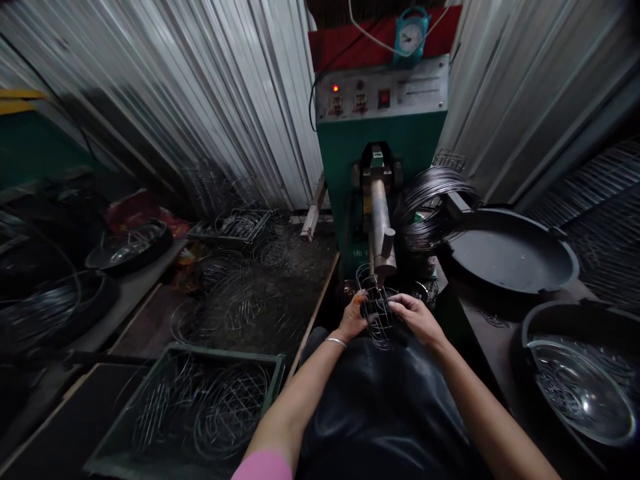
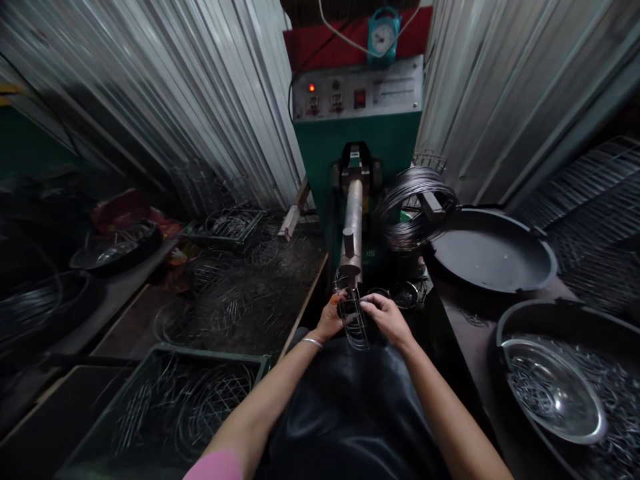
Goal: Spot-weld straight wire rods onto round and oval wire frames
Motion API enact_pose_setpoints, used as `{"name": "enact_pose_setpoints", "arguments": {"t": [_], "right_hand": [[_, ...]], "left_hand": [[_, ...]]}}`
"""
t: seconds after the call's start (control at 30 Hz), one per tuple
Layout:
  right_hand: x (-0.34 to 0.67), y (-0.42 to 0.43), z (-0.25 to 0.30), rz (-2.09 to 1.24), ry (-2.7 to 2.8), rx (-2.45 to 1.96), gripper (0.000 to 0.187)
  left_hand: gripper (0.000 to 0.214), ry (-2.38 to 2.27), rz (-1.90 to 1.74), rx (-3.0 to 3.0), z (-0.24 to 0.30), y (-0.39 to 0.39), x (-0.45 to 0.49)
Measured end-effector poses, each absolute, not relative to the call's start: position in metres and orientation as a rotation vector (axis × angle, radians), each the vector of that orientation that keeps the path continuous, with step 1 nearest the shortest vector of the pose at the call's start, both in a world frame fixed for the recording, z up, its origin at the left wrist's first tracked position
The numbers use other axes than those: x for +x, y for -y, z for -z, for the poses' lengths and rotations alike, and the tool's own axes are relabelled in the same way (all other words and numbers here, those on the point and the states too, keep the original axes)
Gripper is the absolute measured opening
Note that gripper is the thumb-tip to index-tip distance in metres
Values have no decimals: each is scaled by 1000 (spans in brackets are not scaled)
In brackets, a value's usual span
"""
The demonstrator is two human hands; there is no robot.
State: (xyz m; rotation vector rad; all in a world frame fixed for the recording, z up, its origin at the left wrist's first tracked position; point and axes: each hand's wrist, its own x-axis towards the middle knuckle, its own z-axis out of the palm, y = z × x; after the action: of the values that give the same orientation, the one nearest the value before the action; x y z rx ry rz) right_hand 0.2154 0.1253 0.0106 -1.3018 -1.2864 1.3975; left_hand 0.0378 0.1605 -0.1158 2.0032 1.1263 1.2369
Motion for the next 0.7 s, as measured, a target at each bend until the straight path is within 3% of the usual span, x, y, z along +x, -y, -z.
{"name": "enact_pose_setpoints", "arguments": {"t": [0.33,0.7], "right_hand": [[210,-136,-26,-1331,1330,-1355,32],[213,-119,-29,-1392,1274,-1381,31]], "left_hand": [[65,-1170,-1190,1672,101,-156,49],[59,-1242,-1185,1602,104,-150,52]]}}
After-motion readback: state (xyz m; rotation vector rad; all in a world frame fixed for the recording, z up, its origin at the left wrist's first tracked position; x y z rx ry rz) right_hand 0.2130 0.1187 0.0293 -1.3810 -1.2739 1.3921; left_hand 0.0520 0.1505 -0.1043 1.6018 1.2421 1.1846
